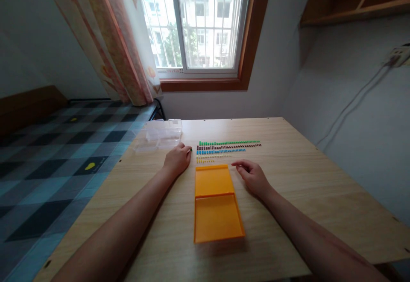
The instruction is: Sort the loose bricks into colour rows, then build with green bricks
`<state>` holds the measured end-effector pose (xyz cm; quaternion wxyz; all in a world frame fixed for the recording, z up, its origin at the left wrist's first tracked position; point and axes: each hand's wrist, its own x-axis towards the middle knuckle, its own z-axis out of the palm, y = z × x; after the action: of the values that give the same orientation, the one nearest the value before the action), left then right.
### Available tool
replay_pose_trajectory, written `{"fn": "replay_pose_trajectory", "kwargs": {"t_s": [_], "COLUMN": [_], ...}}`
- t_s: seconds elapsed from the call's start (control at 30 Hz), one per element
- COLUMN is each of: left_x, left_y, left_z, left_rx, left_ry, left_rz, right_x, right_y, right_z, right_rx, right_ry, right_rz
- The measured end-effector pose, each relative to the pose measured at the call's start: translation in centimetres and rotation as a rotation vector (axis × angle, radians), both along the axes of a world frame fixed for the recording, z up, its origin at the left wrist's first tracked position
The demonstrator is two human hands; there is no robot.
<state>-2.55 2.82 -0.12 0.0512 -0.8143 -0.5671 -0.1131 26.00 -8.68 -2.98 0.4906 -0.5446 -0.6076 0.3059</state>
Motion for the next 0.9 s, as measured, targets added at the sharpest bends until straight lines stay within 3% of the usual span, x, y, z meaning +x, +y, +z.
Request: {"fn": "replay_pose_trajectory", "kwargs": {"t_s": [0.27, 0.67, 0.8, 0.83, 0.9], "left_x": [-1.7, -2.3, -2.2, -2.2, -2.1], "left_y": [-2.1, -6.4, -8.0, -8.6, -10.2], "left_z": [0.5, 1.8, 2.5, 2.9, 3.8], "left_rx": [0.029, -0.111, -0.124, -0.123, -0.21], "left_ry": [-0.106, -0.014, -0.125, -0.18, -0.241], "left_rz": [-0.053, -0.046, -0.048, -0.08, -0.277], "right_x": [0.2, 0.6, 0.4, 0.3, 0.1], "right_y": [-0.1, 0.2, -0.3, -0.6, -1.2], "right_z": [-0.2, 0.0, 0.4, 0.5, 0.8], "right_rx": [0.022, 0.069, 0.053, 0.051, 0.053], "right_ry": [0.009, 0.085, 0.079, 0.073, 0.046], "right_rz": [-0.015, -0.123, -0.115, -0.105, -0.071]}}
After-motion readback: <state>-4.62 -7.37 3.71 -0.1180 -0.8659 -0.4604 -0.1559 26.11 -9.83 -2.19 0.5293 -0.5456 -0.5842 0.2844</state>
